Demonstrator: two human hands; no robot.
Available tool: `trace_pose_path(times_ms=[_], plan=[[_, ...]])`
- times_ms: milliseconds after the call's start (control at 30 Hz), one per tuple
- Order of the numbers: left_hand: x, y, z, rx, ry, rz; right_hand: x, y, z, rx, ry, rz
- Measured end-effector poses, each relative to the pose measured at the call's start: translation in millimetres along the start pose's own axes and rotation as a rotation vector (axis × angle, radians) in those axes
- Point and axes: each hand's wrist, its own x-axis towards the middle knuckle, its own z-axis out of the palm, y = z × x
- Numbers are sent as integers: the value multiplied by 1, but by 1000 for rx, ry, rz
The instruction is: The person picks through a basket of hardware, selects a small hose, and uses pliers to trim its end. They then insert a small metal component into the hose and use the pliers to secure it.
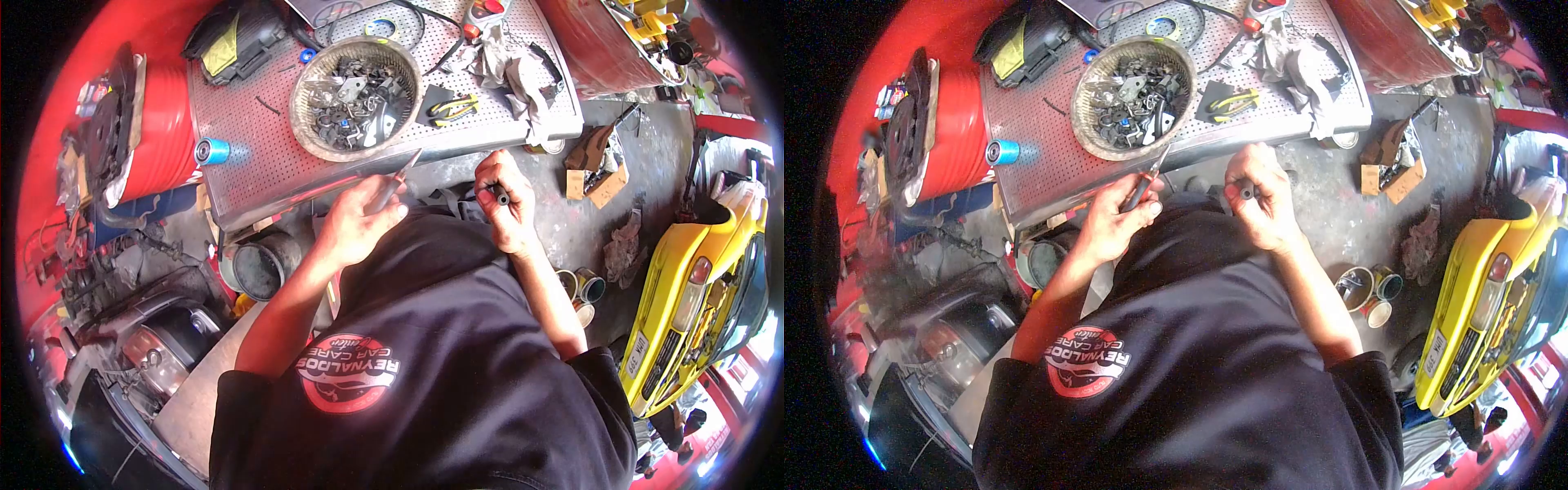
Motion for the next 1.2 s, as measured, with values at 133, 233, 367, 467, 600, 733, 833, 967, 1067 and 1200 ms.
trace_pose_path(times_ms=[133, 233, 367, 467, 600, 733, 833, 967, 1067, 1200], plan=[[-1, 7, 0, 29, 3, -19, 1, 0, 0, -6, -2, 11], [-2, 12, 1, 85, 16, -8, 0, 2, 0, -7, -4, 16], [-3, 10, 1, 132, 30, 31, -1, 3, 1, -2, -7, 20], [-3, 16, 2, 122, 8, 37, -3, 4, 2, -2, -15, 30], [4, 22, 19, 62, 10, -29, -4, 6, 6, 0, -33, 28], [15, 66, 38, 355, 45, 64, -5, 8, 13, 0, -47, 43], [23, 69, 44, 350, 10, 141, -7, 6, 13, -1, -33, 33], [26, 67, 50, 326, -11, 141, -11, 11, 13, -6, -29, 33], [28, 60, 55, 307, -13, 170, -15, 15, 11, -28, -17, 7], [31, 62, 59, 282, -34, 112, -18, 19, 6, -40, -60, 26]])
